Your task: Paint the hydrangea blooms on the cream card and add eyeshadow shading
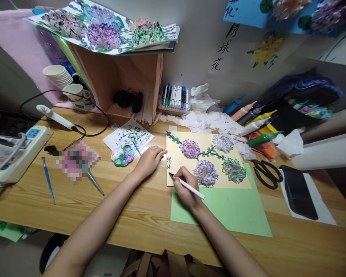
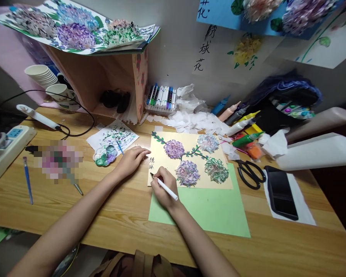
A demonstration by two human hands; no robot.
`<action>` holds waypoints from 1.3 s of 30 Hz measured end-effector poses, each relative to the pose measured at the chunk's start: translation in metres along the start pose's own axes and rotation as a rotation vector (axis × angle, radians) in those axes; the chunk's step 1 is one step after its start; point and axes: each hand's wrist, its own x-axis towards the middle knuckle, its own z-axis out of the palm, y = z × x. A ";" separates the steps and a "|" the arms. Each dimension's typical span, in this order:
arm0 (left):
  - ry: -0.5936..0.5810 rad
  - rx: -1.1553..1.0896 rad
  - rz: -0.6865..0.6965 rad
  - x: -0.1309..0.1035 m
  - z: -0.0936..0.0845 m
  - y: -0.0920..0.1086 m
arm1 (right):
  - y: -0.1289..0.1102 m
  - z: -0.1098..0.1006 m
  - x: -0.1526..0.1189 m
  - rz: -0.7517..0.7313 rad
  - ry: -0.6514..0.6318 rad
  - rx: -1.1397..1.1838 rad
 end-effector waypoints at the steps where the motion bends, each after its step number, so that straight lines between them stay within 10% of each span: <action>1: 0.000 0.000 -0.002 0.000 0.000 0.000 | 0.000 0.000 -0.001 0.007 -0.007 0.010; 39: -0.006 -0.018 -0.013 0.000 0.000 0.000 | 0.001 -0.002 0.000 0.018 -0.067 -0.024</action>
